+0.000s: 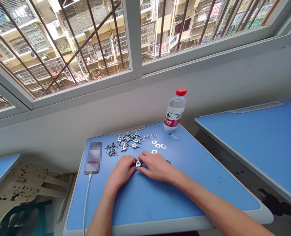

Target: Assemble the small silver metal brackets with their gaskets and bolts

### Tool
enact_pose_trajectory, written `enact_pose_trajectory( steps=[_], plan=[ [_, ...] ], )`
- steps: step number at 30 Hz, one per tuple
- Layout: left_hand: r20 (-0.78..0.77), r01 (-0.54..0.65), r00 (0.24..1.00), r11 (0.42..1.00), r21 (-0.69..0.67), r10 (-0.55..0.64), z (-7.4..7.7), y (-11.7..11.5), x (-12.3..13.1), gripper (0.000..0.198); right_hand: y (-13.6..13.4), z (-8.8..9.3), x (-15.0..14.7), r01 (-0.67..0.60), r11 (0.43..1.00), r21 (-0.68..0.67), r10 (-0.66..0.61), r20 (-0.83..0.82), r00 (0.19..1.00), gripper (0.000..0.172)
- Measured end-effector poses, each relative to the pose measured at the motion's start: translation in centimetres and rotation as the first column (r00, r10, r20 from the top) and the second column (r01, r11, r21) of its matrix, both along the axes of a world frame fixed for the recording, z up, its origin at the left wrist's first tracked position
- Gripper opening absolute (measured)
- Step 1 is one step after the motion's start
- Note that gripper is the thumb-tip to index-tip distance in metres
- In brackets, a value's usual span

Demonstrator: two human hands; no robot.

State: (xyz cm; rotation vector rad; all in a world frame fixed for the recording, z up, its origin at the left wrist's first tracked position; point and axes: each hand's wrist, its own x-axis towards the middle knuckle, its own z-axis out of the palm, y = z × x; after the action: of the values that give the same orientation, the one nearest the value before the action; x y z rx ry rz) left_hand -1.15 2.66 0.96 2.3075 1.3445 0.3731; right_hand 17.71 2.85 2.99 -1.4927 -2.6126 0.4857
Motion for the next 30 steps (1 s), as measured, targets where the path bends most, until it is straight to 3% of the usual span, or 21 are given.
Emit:
enact_pose_trajectory(
  steps=[12,18,23,30],
  plan=[
    [0.083,0.084,0.993,0.996,0.0,-0.084,0.1,0.3,0.0,0.014,0.3,0.4,0.5,-0.07,0.996,-0.046,0.071,0.012,0.997,0.015],
    [0.04,0.095,0.995,0.995,0.007,-0.095,-0.1,0.5,0.0,0.012,0.9,0.2,0.8,-0.109,0.994,-0.03,0.11,0.044,0.993,0.016],
    [0.015,0.118,0.993,0.993,0.014,-0.118,0.2,0.4,0.0,0.015,1.7,-0.4,1.1,-0.178,0.984,-0.004,0.178,-0.01,0.984,0.023],
    [-0.032,0.1,0.995,0.995,0.028,-0.099,0.3,0.1,0.0,0.013,1.8,-0.9,1.0,-0.183,0.983,0.021,0.184,-0.054,0.981,0.024]
  ],
)
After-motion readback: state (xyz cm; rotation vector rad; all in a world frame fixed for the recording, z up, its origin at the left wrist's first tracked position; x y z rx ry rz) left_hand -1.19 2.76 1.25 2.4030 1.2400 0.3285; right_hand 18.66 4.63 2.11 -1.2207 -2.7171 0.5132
